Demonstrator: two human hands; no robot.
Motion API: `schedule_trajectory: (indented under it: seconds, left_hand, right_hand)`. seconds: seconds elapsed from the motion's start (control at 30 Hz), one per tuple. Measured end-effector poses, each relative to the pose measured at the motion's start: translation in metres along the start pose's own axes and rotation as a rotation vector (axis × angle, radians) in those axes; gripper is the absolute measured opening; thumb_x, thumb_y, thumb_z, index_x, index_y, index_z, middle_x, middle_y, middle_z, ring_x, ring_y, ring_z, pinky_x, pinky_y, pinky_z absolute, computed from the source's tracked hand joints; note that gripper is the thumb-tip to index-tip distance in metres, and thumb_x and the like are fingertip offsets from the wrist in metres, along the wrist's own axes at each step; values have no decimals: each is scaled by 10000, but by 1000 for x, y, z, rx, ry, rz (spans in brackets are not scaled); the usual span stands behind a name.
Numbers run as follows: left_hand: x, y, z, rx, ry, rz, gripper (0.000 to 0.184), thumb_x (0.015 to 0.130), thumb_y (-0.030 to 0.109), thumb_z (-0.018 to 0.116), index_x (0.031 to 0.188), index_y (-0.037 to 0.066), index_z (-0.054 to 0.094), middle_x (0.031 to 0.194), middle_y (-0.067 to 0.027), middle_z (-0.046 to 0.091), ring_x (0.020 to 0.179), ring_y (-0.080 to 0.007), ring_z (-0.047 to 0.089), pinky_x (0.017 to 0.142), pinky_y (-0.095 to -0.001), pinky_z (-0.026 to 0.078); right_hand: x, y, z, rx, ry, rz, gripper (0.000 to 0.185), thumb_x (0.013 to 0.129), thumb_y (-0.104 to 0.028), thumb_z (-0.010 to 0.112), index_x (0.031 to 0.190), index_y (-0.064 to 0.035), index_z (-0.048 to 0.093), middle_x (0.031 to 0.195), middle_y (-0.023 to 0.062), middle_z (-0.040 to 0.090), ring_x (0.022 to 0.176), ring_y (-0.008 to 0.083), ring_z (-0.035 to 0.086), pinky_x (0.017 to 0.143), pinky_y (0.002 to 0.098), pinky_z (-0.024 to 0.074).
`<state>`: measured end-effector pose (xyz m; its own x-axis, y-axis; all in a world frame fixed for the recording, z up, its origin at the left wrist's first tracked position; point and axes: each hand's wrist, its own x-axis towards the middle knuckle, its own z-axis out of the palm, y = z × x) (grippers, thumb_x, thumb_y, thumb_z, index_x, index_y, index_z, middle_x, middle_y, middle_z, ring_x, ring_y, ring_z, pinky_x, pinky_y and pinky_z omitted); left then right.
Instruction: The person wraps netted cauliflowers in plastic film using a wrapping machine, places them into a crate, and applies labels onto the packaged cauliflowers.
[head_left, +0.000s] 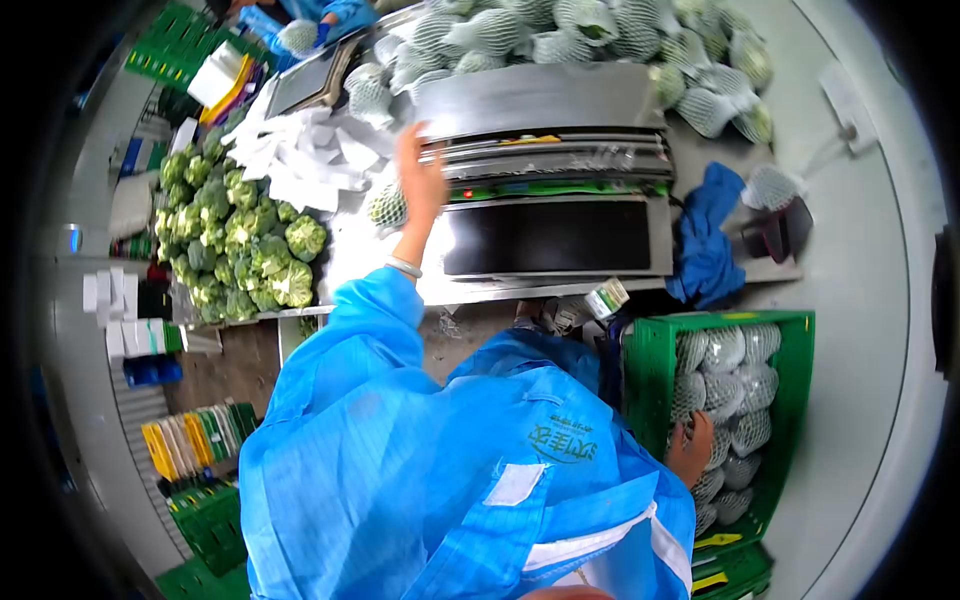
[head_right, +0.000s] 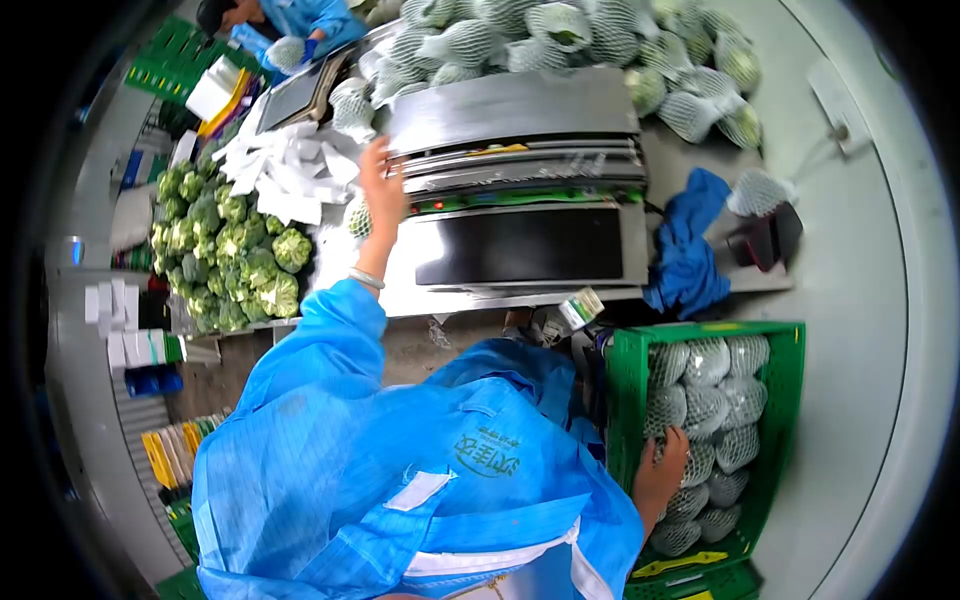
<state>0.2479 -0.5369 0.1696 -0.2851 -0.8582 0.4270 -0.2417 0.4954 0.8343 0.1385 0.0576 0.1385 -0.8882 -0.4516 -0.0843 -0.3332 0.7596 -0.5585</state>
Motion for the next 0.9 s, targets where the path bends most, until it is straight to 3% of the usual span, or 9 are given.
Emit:
schedule_trajectory:
  seconds: [0.1,0.17,0.3,0.4,0.53,0.63,0.7,0.83,0.9]
  left_hand:
    - [22,-152,-104,771,-18,-107,901,698,285,838,1438,90,363,1402,-234,423,1260,-394,459,1027,-471,408]
    - [-3,-230,-139,834,-310,-267,1139,572,365,897,1497,137,273,1481,-273,293,1334,-437,372,1084,-475,366]
    - [-18,-268,-157,186,-284,-435,1107,594,263,863,1503,195,235,1434,-192,362,1286,-397,424,1036,-490,405]
    - [-3,-223,-165,-622,3,-966,979,711,157,712,1509,226,149,1380,-164,439,1246,-362,472,947,-621,418]
    - [44,-129,-147,-671,-87,-578,1006,664,139,751,1511,136,209,1397,-161,438,1200,-314,544,970,-387,496]
    - [83,-56,-93,-397,-265,-320,1045,555,230,869,1453,108,348,1368,-151,438,1232,-269,511,993,-379,479]
    - [102,-40,-39,92,-287,190,988,525,233,865,1402,100,431,1383,-170,420,1249,-310,491,1029,-422,439]
    - [91,19,54,214,-416,25,789,696,376,812,1376,134,493,1393,-332,342,1174,-463,510,997,-454,447]
    - [81,35,63,136,-523,-77,657,823,384,732,1374,121,490,1360,-290,418,1045,-421,595,898,-444,488]
  right_hand:
    - [59,-110,2,-77,-139,-359,284,860,-97,662,1121,0,606,1170,157,612,1069,360,589,910,428,475]
    - [89,-152,21,-54,-192,-488,249,841,-96,669,1069,-4,628,1129,137,631,1010,343,608,860,402,501]
    - [127,-222,69,-51,-301,-680,248,811,-108,687,1041,-30,635,1084,107,640,952,321,619,813,406,517]
    - [140,-264,94,1,-401,-792,225,790,-113,699,1001,-60,638,1046,71,641,924,298,620,794,382,524]
    - [173,-329,111,98,-435,-898,243,808,-104,682,1037,-35,638,1101,106,629,961,300,610,825,379,519]
    - [211,-383,126,315,-356,-832,424,861,-103,658,1270,-35,568,1323,161,549,1219,352,531,1005,402,455]
    - [242,-413,139,451,-372,-703,595,856,-85,647,1411,-75,432,1456,171,412,1312,352,445,1020,392,447]
    - [326,-403,189,521,-327,-515,814,784,-125,666,1493,-83,269,1543,231,186,1395,382,314,1065,415,387]
    - [362,-386,181,346,-277,-567,820,774,-91,632,1503,-108,257,1543,211,224,1422,402,265,1102,439,340]
